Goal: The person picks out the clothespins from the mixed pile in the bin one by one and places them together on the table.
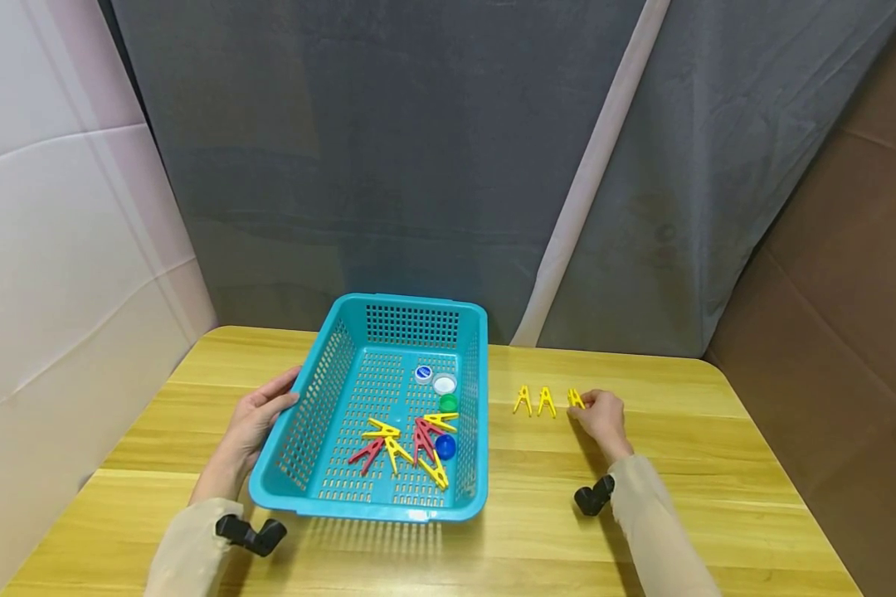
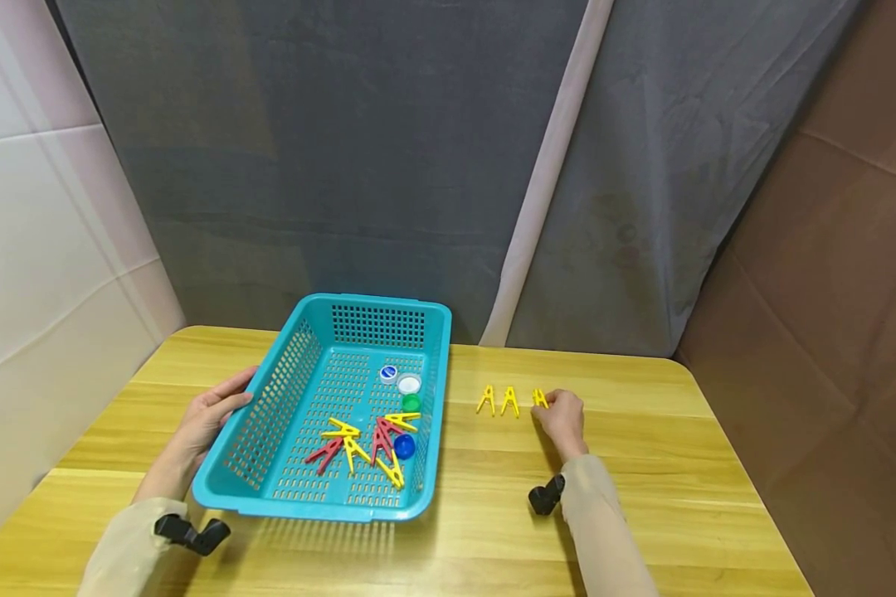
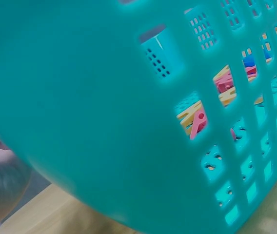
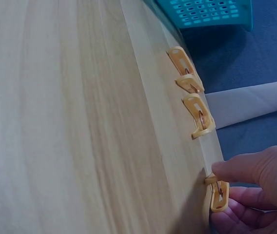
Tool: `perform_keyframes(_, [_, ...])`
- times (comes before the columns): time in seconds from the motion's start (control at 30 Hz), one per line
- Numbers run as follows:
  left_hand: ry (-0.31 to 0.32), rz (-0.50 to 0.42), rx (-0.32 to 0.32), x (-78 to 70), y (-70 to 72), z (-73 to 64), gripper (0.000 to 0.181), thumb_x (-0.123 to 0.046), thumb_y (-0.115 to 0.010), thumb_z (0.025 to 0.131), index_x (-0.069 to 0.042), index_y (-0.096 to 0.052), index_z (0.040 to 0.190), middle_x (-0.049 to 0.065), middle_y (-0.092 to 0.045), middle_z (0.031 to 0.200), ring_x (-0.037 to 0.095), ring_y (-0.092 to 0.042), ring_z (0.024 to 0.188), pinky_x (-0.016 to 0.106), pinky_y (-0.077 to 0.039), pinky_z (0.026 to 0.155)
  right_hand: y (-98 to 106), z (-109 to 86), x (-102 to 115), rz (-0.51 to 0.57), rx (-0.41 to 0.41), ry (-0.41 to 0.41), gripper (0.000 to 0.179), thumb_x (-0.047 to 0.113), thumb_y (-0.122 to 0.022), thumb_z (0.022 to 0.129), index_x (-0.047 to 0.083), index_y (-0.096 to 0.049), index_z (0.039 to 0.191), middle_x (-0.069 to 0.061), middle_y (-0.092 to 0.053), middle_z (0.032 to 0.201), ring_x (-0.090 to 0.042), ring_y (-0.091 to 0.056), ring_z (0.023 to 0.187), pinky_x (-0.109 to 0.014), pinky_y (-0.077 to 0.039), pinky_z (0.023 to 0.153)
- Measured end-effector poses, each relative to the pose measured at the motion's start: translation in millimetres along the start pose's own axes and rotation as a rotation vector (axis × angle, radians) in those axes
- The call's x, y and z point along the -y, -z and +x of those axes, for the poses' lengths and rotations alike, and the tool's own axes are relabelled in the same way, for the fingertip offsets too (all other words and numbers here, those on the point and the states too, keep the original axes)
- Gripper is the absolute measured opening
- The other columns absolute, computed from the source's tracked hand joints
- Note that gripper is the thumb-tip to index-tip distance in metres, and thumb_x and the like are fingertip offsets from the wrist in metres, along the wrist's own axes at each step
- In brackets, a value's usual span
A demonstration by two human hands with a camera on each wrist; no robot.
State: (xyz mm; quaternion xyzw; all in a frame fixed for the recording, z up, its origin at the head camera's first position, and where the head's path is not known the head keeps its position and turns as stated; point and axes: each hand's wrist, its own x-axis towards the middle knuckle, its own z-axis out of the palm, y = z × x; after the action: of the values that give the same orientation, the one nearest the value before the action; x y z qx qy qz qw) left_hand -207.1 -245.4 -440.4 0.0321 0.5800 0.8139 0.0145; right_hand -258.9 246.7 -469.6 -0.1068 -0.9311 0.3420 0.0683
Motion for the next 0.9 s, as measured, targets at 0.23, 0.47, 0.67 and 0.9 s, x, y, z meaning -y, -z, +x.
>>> perform_keyframes(0.23, [0.004,0.005,-0.005,-0.6,-0.3,0.1,0.036,0.001,-0.054,0.093,-0.023,-0.067,0.116,-0.015,-0.065,0.106,0.006,-0.064,0.094,0.024,-0.055,0.074,-3,0.5,4,-0.003,-0.003,-0.001,0.031,0.011,-0.074,0.077,-0.011,-0.064,0.096,-0.016,-0.06,0.081,-0.026,-0.053,0.074,-0.035,-0.047,0.064])
perform_keyframes(0.47, [0.013,0.0,-0.015,-1.3,-1.2,-0.2,0.036,0.001,-0.056,0.092,-0.022,-0.066,0.118,-0.014,-0.065,0.106,0.006,-0.064,0.094,0.024,-0.055,0.075,-6,1.1,6,-0.004,0.011,-0.003,0.032,0.012,-0.075,0.076,-0.011,-0.063,0.096,-0.018,-0.061,0.085,-0.028,-0.055,0.076,-0.038,-0.049,0.067])
perform_keyframes(0.67, [0.005,-0.006,-0.012,-1.0,-2.1,-0.4,0.037,0.003,-0.055,0.091,-0.02,-0.066,0.119,-0.014,-0.066,0.106,0.005,-0.064,0.094,0.023,-0.055,0.075,-4,-1.1,7,-0.005,-0.001,0.006,0.03,0.017,-0.07,0.082,-0.01,-0.063,0.094,-0.018,-0.061,0.082,-0.028,-0.056,0.075,-0.039,-0.05,0.066])
perform_keyframes(0.9, [-0.002,-0.024,-0.002,-0.4,-1.5,-0.4,0.037,0.004,-0.054,0.092,-0.023,-0.069,0.112,-0.013,-0.066,0.106,0.006,-0.064,0.094,0.023,-0.055,0.074,5,-3.3,17,0.037,-0.051,0.088,0.03,0.015,-0.064,0.087,-0.012,-0.063,0.098,-0.021,-0.062,0.083,-0.028,-0.057,0.07,-0.04,-0.05,0.064])
